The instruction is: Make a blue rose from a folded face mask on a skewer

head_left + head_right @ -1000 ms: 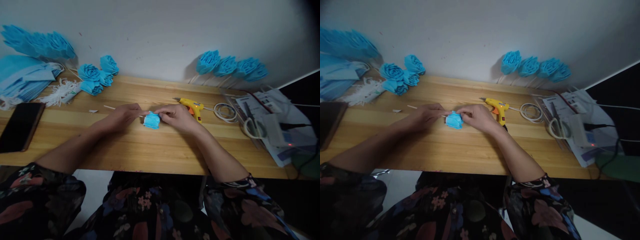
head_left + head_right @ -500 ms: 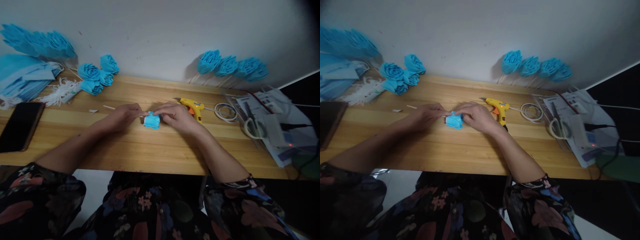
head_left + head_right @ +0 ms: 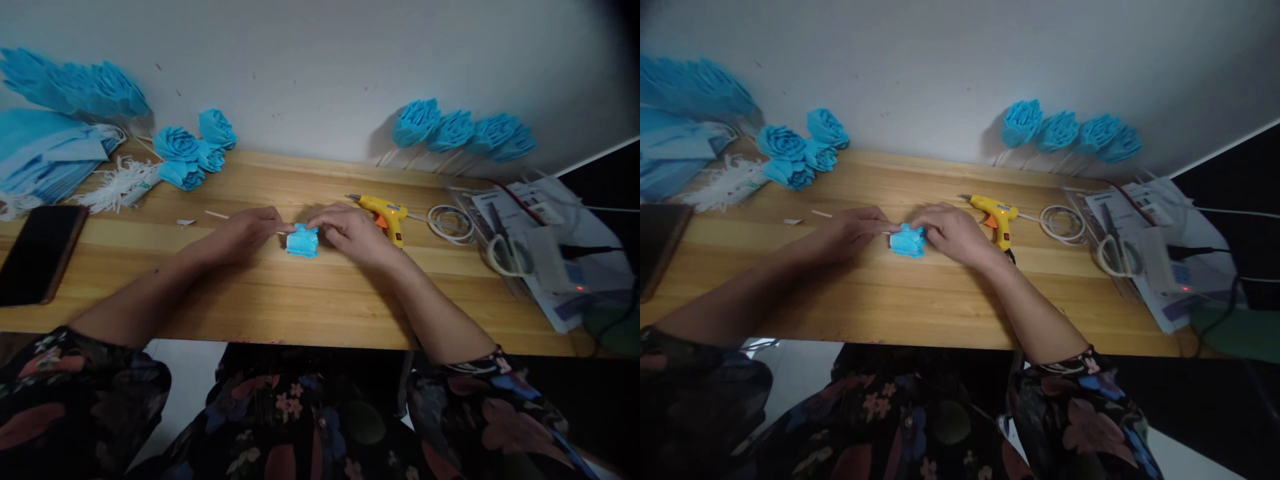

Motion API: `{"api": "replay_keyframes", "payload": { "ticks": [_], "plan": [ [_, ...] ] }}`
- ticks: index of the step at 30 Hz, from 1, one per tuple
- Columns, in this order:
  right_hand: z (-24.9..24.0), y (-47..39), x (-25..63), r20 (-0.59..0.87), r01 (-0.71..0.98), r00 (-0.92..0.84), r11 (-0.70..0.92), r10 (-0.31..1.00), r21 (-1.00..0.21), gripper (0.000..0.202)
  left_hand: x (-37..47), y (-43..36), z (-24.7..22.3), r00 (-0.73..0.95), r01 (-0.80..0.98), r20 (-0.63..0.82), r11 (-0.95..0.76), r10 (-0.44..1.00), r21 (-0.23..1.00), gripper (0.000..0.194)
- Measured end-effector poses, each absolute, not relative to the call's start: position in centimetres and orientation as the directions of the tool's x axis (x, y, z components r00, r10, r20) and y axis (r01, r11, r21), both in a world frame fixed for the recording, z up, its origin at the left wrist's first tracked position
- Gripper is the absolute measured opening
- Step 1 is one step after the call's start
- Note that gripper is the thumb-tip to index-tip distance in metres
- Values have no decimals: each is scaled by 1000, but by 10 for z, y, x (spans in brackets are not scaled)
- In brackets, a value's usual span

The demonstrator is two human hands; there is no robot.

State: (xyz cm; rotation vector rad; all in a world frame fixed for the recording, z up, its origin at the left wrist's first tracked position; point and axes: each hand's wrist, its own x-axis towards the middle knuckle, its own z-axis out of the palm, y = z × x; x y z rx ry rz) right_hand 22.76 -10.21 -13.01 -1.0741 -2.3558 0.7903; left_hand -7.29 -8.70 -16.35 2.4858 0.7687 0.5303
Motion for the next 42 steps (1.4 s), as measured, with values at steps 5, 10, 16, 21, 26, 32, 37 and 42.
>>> {"api": "replay_keyframes", "payload": {
  "ticks": [5, 10, 16, 21, 26, 32, 37, 42],
  "plan": [
    [-133, -102, 227, 186, 537, -554, 519, 811, -665, 46, -72, -87, -163, 771, 404, 220, -727, 597, 555, 45],
    [-135, -101, 229, 178, 514, -577, 524, 797, -679, 46, -72, -87, -167, 770, 417, 247, -757, 589, 503, 43],
    [-140, -99, 231, 231, 508, -564, 553, 793, -660, 47, -72, -85, -169, 780, 375, 289, -785, 554, 493, 44],
    [-146, -97, 233, 246, 463, -598, 579, 763, -671, 41, -71, -82, -173, 768, 394, 261, -754, 584, 526, 45],
    [-149, -96, 232, 350, 418, -397, 506, 849, -754, 41, -71, -81, -172, 707, 314, 352, -719, 613, 621, 39],
    [-156, -86, 236, 358, 219, -247, 411, 901, -885, 48, -71, -89, -143, 558, 96, 465, -610, 687, 786, 32],
    [-147, -93, 234, 342, 177, -410, 442, 845, -879, 63, -71, -94, -129, 504, -20, 499, -568, 705, 823, 32],
    [-133, -107, 223, 349, 223, -549, 536, 759, -815, 88, -69, -92, -135, 474, -53, 488, -530, 733, 846, 39]
  ]
}}
